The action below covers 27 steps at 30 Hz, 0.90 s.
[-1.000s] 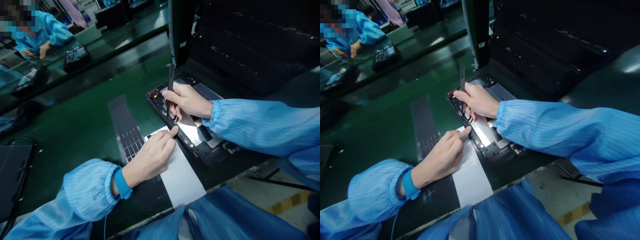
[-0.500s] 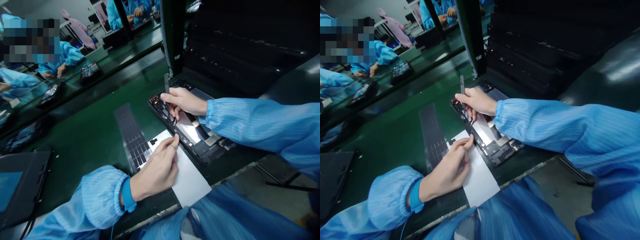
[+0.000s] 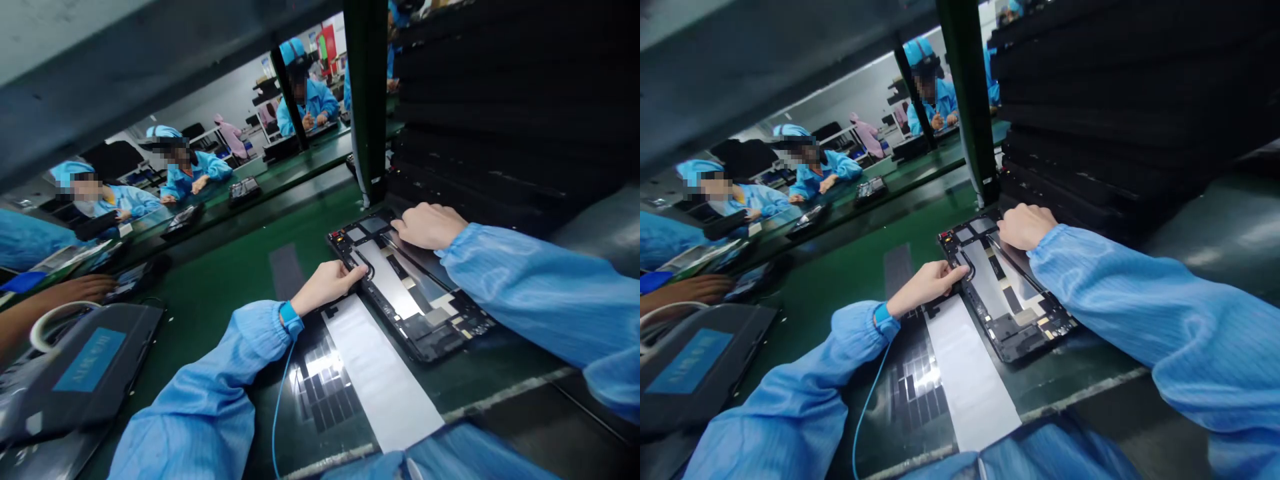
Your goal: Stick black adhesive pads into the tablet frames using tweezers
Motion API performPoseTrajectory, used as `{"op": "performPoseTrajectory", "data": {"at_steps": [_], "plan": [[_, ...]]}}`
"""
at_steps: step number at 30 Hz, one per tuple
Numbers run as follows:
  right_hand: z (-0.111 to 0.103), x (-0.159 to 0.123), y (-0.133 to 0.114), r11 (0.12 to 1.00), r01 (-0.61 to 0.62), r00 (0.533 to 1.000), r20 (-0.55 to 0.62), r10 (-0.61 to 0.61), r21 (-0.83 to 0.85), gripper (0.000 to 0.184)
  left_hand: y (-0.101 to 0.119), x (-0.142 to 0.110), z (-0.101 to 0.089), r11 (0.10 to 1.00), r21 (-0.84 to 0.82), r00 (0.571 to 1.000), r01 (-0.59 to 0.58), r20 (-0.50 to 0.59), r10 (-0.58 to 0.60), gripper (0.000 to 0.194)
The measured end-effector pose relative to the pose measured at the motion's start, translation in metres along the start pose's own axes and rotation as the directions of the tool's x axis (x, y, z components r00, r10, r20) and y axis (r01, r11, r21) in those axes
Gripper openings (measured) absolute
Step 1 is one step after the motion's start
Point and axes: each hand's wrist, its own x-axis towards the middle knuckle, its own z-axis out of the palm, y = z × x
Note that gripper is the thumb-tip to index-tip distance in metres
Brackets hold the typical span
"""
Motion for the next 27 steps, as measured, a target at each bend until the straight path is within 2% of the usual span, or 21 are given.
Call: {"op": "performPoseTrajectory", "data": {"at_steps": [2, 5, 7, 11, 13, 16, 19, 21, 23, 25, 27], "plan": [[-0.004, 0.000, -0.003, 0.997, -0.065, 0.998, 0.024, 0.065, 0.028, 0.040, 0.009, -0.003, 0.002, 0.963, -0.265, 0.996, -0.050, -0.081, 0.029, 0.038], [-0.011, -0.001, -0.009, 0.992, -0.079, 0.996, 0.055, 0.074, 0.095, 0.042, 0.021, -0.006, -0.004, 0.770, -0.625, 0.984, -0.131, -0.179, 0.022, 0.031], [-0.013, -0.001, -0.011, 0.988, -0.042, 0.996, 0.081, 0.030, 0.147, 0.046, 0.023, -0.006, -0.017, 0.667, -0.732, 0.975, -0.139, -0.219, -0.037, 0.030], [-0.010, 0.001, -0.010, 0.970, -0.018, 0.990, 0.142, -0.017, 0.244, 0.048, 0.001, 0.001, -0.061, 0.616, -0.761, 0.918, -0.203, -0.366, -0.150, 0.030], [-0.005, 0.003, -0.008, 0.971, -0.014, 0.988, 0.152, -0.023, 0.240, 0.044, -0.019, 0.009, -0.086, 0.598, -0.759, 0.862, -0.257, -0.460, -0.213, 0.023], [0.007, 0.005, -0.009, 0.987, 0.025, 0.988, 0.148, -0.049, 0.156, 0.036, -0.054, 0.022, -0.118, 0.592, -0.733, 0.716, -0.335, -0.606, -0.346, 0.010], [0.020, 0.002, -0.016, 0.998, 0.062, 0.992, 0.112, -0.064, 0.023, 0.032, -0.089, 0.030, -0.132, 0.625, -0.704, 0.561, -0.338, -0.683, -0.467, 0.015], [0.029, -0.002, -0.021, 0.996, 0.073, 0.993, 0.092, -0.068, -0.051, 0.033, -0.110, 0.031, -0.135, 0.654, -0.702, 0.511, -0.281, -0.687, -0.517, 0.026], [0.036, -0.006, -0.026, 0.991, 0.083, 0.994, 0.085, -0.074, -0.107, 0.036, -0.127, 0.028, -0.136, 0.679, -0.708, 0.522, -0.195, -0.661, -0.539, 0.032], [0.039, -0.008, -0.029, 0.984, 0.085, 0.995, 0.073, -0.075, -0.158, 0.038, -0.138, 0.024, -0.137, 0.708, -0.699, 0.581, -0.101, -0.619, -0.528, 0.033], [0.039, -0.004, -0.030, 0.976, 0.091, 0.995, 0.064, -0.079, -0.199, 0.041, -0.138, 0.021, -0.138, 0.763, -0.646, 0.653, -0.031, -0.590, -0.474, 0.031]]}}
